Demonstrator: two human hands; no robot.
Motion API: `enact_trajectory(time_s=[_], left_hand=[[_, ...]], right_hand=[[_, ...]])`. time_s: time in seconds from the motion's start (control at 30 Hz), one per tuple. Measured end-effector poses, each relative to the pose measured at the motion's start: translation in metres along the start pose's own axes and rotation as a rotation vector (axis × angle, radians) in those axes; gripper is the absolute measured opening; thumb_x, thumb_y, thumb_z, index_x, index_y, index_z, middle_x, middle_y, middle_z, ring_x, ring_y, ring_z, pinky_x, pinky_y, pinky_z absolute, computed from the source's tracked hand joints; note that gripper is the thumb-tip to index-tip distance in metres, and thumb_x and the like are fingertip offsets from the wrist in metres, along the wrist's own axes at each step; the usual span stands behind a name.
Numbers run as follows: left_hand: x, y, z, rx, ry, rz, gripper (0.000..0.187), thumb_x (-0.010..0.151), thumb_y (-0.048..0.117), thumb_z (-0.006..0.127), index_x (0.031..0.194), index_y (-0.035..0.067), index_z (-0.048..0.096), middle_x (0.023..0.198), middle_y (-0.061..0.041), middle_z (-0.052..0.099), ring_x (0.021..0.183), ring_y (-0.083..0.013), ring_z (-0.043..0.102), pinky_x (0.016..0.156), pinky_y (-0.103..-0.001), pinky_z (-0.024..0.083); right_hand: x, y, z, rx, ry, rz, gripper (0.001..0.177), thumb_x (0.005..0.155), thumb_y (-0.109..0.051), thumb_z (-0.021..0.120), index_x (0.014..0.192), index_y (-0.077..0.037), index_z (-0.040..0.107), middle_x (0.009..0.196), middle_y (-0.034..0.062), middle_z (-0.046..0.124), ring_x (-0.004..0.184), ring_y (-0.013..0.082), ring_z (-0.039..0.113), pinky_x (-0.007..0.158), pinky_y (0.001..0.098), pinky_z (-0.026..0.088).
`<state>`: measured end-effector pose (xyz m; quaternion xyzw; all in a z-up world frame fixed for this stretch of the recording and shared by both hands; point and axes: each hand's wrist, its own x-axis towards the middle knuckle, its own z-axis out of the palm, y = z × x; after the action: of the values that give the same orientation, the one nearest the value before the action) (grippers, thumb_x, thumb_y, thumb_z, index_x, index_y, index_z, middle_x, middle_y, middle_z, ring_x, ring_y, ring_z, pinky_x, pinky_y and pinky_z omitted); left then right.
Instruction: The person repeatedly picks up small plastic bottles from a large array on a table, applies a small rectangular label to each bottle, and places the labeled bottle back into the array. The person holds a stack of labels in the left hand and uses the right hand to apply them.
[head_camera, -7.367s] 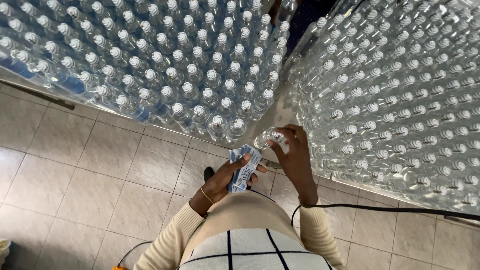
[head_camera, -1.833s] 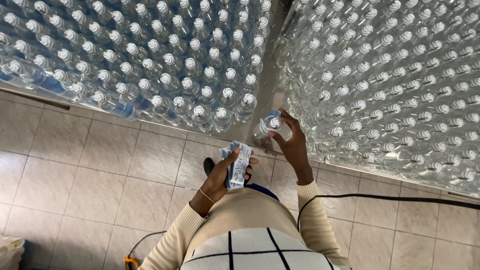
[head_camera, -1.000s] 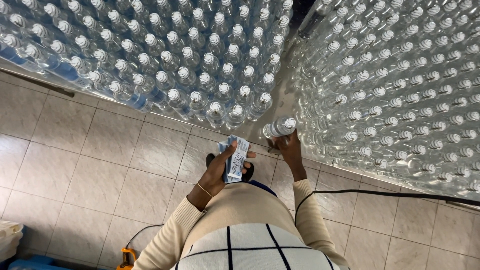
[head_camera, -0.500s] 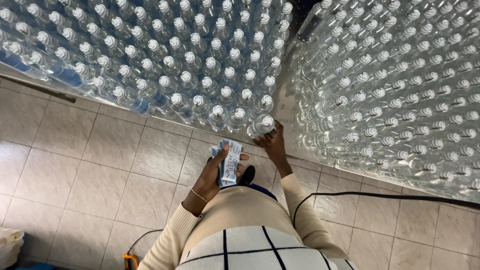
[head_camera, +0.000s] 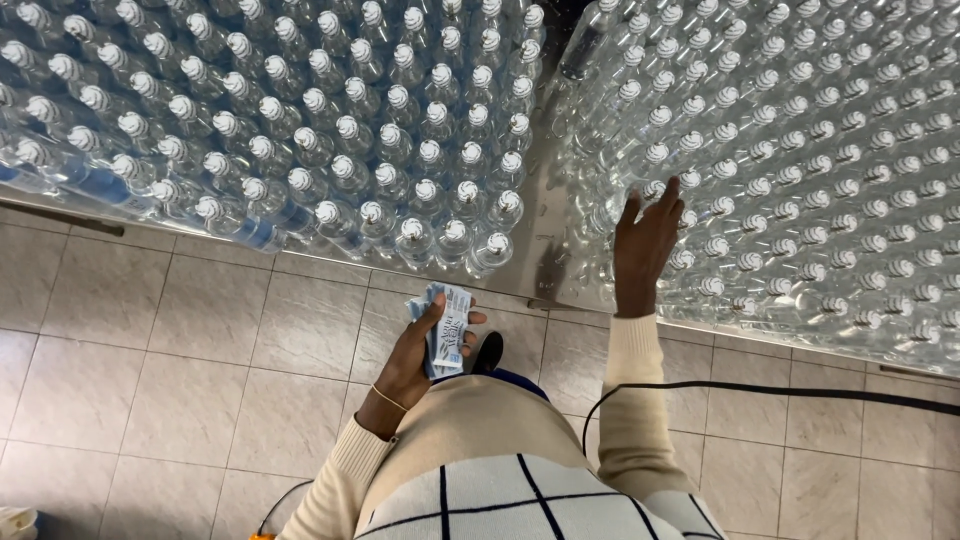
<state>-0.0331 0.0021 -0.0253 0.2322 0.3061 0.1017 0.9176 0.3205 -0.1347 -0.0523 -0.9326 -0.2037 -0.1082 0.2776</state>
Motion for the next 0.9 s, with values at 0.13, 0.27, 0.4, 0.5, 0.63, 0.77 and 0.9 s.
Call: enact_trajectory(time_s=[0.13,0.27,0.4,0.5,0.63,0.77,0.9], left_hand=[[-0.004,0.001,0.013,-0.024,-0.025,-0.056,0.067,0.109,0.045,0.063,0.146,-0.011,0.060,0.123,-0.029,0.078,0.091,-0.0266,0.080,0.075,-0.036,0.071],[-0.001,-0.005,0.020,-0.024,-0.095,-0.093,0.067,0.108,0.045,0.063,0.147,-0.010,0.060,0.122,-0.027,0.079,0.087,-0.0250,0.082,0.072,-0.035,0.072],[0.006,-0.007,0.029,-0.022,-0.140,-0.127,0.069,0.107,0.049,0.064,0.145,-0.008,0.062,0.119,-0.024,0.079,0.086,-0.0236,0.081,0.071,-0.034,0.071],[0.013,-0.009,0.033,-0.031,-0.187,-0.151,0.068,0.108,0.046,0.064,0.146,-0.011,0.062,0.118,-0.025,0.080,0.085,-0.0242,0.082,0.070,-0.033,0.071],[0.015,-0.008,0.043,-0.006,-0.219,-0.161,0.067,0.110,0.045,0.064,0.146,-0.010,0.062,0.118,-0.025,0.079,0.086,-0.0247,0.082,0.071,-0.033,0.072],[0.009,0.000,0.055,0.047,-0.236,-0.189,0.069,0.108,0.048,0.065,0.144,-0.011,0.063,0.116,-0.024,0.079,0.085,-0.0232,0.082,0.072,-0.032,0.071],[0.007,-0.003,0.058,0.156,-0.282,-0.246,0.069,0.103,0.053,0.071,0.139,-0.006,0.067,0.111,-0.022,0.079,0.086,-0.0256,0.082,0.074,-0.034,0.069]], right_hand=[[0.036,0.019,0.015,-0.165,-0.173,0.088,0.049,0.115,-0.039,0.063,0.139,0.003,0.054,0.103,0.0244,0.072,0.100,0.0514,0.075,0.088,0.0643,0.057],[0.022,-0.005,-0.008,-0.141,-0.357,0.125,0.045,0.112,-0.039,0.066,0.133,0.000,0.058,0.102,0.0291,0.078,0.100,0.0538,0.077,0.084,0.0638,0.060],[-0.015,-0.035,-0.022,-0.050,-0.535,0.135,0.047,0.109,-0.042,0.069,0.132,-0.001,0.063,0.098,0.0265,0.079,0.094,0.0475,0.079,0.075,0.0569,0.063],[-0.047,-0.076,-0.039,-0.012,-0.668,0.083,0.047,0.111,-0.037,0.064,0.136,0.002,0.061,0.108,0.0298,0.078,0.103,0.0467,0.079,0.081,0.0569,0.064],[-0.065,-0.103,-0.077,0.051,-0.723,0.010,0.060,0.110,-0.048,0.066,0.138,0.004,0.060,0.112,0.0308,0.075,0.103,0.0469,0.078,0.080,0.0582,0.064],[-0.081,-0.106,-0.103,0.340,-0.619,-0.153,0.045,0.102,-0.032,0.080,0.132,0.000,0.067,0.111,0.0196,0.063,0.106,0.0392,0.068,0.086,0.0508,0.062],[-0.092,-0.099,-0.109,0.711,-0.856,-0.248,0.039,0.086,-0.018,0.094,0.120,-0.005,0.078,0.095,0.0097,0.068,0.094,0.0238,0.069,0.090,0.0421,0.060]])
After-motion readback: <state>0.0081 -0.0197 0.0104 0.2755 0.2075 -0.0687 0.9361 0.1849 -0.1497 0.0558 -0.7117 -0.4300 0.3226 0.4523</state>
